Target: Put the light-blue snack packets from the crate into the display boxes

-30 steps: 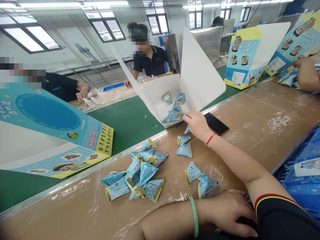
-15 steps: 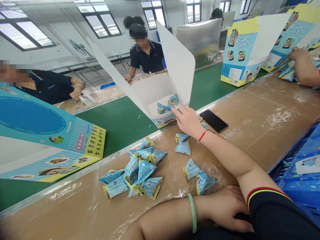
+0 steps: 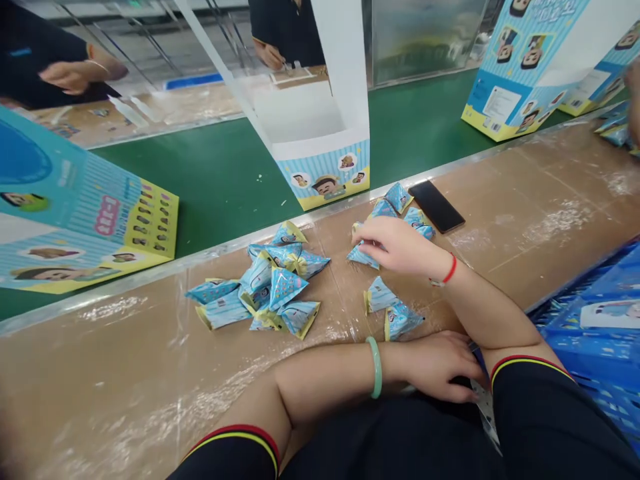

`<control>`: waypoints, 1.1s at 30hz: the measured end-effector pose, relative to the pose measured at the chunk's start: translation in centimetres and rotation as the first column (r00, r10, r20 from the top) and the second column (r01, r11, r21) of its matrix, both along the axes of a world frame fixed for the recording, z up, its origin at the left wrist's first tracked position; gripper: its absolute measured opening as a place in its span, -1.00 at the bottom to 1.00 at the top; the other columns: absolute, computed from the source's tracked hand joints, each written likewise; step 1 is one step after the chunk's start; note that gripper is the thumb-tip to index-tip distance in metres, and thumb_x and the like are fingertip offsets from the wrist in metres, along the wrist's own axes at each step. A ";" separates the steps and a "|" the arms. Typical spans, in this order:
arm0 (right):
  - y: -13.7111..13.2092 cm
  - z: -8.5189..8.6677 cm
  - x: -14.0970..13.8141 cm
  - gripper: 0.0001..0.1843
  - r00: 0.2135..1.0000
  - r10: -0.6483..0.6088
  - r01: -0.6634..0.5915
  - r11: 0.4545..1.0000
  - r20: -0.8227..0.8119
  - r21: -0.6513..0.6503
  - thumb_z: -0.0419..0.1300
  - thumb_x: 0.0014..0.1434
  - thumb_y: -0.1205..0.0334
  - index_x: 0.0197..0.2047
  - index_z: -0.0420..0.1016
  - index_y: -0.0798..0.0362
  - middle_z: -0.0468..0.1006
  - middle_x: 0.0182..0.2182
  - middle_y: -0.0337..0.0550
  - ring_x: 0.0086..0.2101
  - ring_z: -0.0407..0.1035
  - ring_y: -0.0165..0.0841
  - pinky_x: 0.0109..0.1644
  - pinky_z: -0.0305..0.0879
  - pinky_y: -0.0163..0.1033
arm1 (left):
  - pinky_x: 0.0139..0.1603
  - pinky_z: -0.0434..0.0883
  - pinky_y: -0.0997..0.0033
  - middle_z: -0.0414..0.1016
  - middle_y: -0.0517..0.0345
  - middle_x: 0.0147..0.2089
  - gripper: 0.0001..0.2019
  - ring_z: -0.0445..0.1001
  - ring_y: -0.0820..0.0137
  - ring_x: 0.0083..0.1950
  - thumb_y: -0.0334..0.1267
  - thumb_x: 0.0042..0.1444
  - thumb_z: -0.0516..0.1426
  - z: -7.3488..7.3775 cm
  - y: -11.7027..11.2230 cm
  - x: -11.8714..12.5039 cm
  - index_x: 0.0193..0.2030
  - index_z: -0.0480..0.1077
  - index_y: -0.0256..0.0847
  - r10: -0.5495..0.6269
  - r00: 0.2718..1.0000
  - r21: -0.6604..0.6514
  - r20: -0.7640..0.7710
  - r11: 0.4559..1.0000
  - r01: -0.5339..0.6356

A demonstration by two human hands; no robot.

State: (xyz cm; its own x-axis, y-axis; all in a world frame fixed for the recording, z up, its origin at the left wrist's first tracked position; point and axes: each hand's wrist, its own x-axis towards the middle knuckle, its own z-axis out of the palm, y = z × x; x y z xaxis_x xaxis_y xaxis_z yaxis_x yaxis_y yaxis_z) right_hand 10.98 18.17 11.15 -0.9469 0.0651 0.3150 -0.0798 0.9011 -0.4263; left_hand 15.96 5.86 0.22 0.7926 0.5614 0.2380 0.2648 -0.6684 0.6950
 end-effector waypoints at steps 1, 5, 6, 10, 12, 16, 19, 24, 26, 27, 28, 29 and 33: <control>-0.4 0.2 0.7 -0.81 1.000 0.029 -0.028 0.999 0.008 -0.021 0.10 0.35 0.28 -0.19 0.55 0.09 0.57 -0.35 -0.10 -0.30 0.40 -0.30 -0.17 0.26 -0.22 | 0.23 0.32 0.23 0.63 -0.05 -0.03 -0.61 0.50 0.20 0.06 -0.11 0.29 0.15 0.1 0.0 0.0 0.09 0.50 -0.39 -0.001 1.000 0.003 0.005 1.000 0.001; -1.7 0.9 0.2 -0.82 0.993 0.120 -0.119 0.992 0.019 -0.045 0.10 0.36 0.28 -0.20 0.53 0.08 0.57 -0.31 -0.10 -0.27 0.41 -0.30 -0.14 0.26 -0.22 | 0.22 0.34 0.21 0.64 -0.03 -0.04 -0.61 0.50 0.19 0.06 -0.09 0.30 0.13 0.1 -0.1 0.1 0.09 0.51 -0.35 0.012 1.000 0.005 0.007 1.000 -0.012; -2.0 0.9 -0.6 -0.82 0.989 0.144 -0.143 0.989 0.027 -0.033 0.10 0.36 0.28 -0.20 0.53 0.08 0.57 -0.32 -0.10 -0.26 0.40 -0.30 -0.14 0.24 -0.22 | 0.22 0.34 0.21 0.63 -0.03 -0.03 -0.61 0.51 0.20 0.06 -0.09 0.30 0.13 0.0 0.0 0.1 0.10 0.51 -0.35 0.012 1.000 0.004 0.008 1.000 -0.012; -3.5 0.0 -5.9 -0.89 0.981 0.171 -0.177 0.982 0.091 0.071 0.20 0.30 0.28 -0.17 0.55 0.11 0.57 -0.26 -0.05 -0.22 0.38 -0.27 -0.12 0.20 -0.21 | 0.27 0.32 0.27 0.61 0.01 0.08 -0.63 0.51 0.24 0.11 -0.11 0.31 0.12 -0.2 0.0 0.3 0.09 0.51 -0.34 -0.010 1.000 0.006 0.009 1.000 0.010; -4.2 -0.9 -8.4 -0.85 0.978 0.149 -0.170 0.974 0.143 0.147 0.27 0.26 0.23 -0.15 0.56 0.12 0.58 -0.22 -0.01 -0.19 0.38 -0.23 -0.13 0.18 -0.20 | 0.30 0.30 0.30 0.60 0.00 0.10 -0.62 0.49 0.24 0.15 -0.09 0.34 0.10 -0.4 0.0 0.3 0.09 0.51 -0.35 -0.005 1.000 0.020 0.006 1.000 0.005; -4.9 -1.9 -11.2 -0.84 0.942 0.148 -0.238 0.927 0.301 0.289 0.29 0.23 0.20 -0.28 0.58 0.13 0.59 -0.31 -0.01 -0.25 0.38 -0.22 -0.21 0.09 -0.19 | 0.30 0.31 0.33 0.58 -0.03 0.14 -0.58 0.47 0.22 0.20 -0.06 0.32 0.11 -0.7 0.0 0.5 0.08 0.53 -0.37 0.016 1.000 0.029 0.024 0.999 -0.017; -4.2 -0.5 -10.3 -0.83 0.946 0.161 -0.242 0.929 0.281 0.280 0.26 0.22 0.30 -0.41 0.57 0.13 0.58 -0.41 -0.04 -0.32 0.36 -0.26 -0.23 0.08 -0.19 | 0.30 0.32 0.34 0.56 -0.03 0.17 -0.60 0.44 0.19 0.24 -0.08 0.27 0.17 -1.0 0.0 0.6 0.09 0.54 -0.33 0.031 0.999 0.043 0.037 0.999 -0.033; -2.2 4.7 -5.5 -0.73 0.981 0.129 -0.166 0.942 -0.144 -0.292 0.26 0.28 0.10 -0.42 0.53 0.06 0.48 -0.50 -0.24 -0.46 0.28 -0.41 -0.33 0.15 -0.26 | 0.40 0.23 0.30 0.50 -0.07 0.23 -0.59 0.35 0.14 0.35 -0.03 0.23 0.20 -0.9 -0.1 0.8 0.06 0.54 -0.31 0.089 0.996 0.098 -0.009 0.991 -0.088; -1.9 6.0 -3.9 -0.65 0.970 0.043 -0.153 0.872 -0.238 -0.465 0.29 0.26 -0.01 -0.44 0.49 0.05 0.40 -0.56 -0.30 -0.52 0.21 -0.46 -0.41 0.11 -0.28 | 0.41 0.23 0.29 0.50 -0.10 0.22 -0.57 0.35 0.14 0.35 -0.03 0.23 0.20 -1.0 0.0 0.9 0.06 0.53 -0.34 0.097 0.995 0.111 -0.008 0.989 -0.096; -1.9 6.3 -3.3 -0.63 0.968 -0.005 -0.121 0.865 -0.250 -0.488 0.32 0.23 -0.03 -0.47 0.48 0.05 0.37 -0.58 -0.32 -0.53 0.17 -0.47 -0.43 0.08 -0.28 | 0.39 0.25 0.29 0.52 -0.10 0.20 -0.58 0.38 0.15 0.32 -0.03 0.24 0.19 -1.0 0.0 0.9 0.06 0.53 -0.34 0.082 0.997 0.110 -0.005 0.991 -0.081; -2.0 6.4 -2.9 -0.61 0.969 -0.042 -0.084 0.870 -0.243 -0.486 0.34 0.21 -0.05 -0.49 0.47 0.04 0.36 -0.59 -0.32 -0.54 0.15 -0.47 -0.45 0.06 -0.27 | 0.36 0.29 0.30 0.55 -0.09 0.17 -0.60 0.42 0.17 0.27 -0.04 0.24 0.18 -1.1 0.0 0.9 0.05 0.54 -0.33 0.062 0.998 0.107 -0.002 0.992 -0.062; -2.1 6.3 -2.6 -0.61 0.972 -0.075 -0.041 0.880 -0.222 -0.474 0.36 0.18 -0.06 -0.50 0.47 0.03 0.36 -0.59 -0.31 -0.53 0.15 -0.46 -0.45 0.06 -0.26 | 0.32 0.32 0.30 0.57 -0.07 0.14 -0.61 0.45 0.18 0.23 -0.05 0.25 0.18 -1.1 0.1 0.9 0.04 0.54 -0.32 0.042 0.999 0.103 0.001 0.994 -0.042; -2.2 5.5 -1.8 -0.56 0.980 -0.160 0.082 0.871 -0.122 -0.484 0.33 0.18 -0.17 -0.52 0.44 -0.03 0.40 -0.57 -0.25 -0.51 0.19 -0.40 -0.45 0.12 -0.22 | 0.28 0.35 0.30 0.61 -0.05 0.07 -0.60 0.48 0.19 0.16 -0.05 0.27 0.14 -1.1 0.3 0.8 0.04 0.55 -0.34 0.007 1.000 0.097 0.016 0.995 -0.008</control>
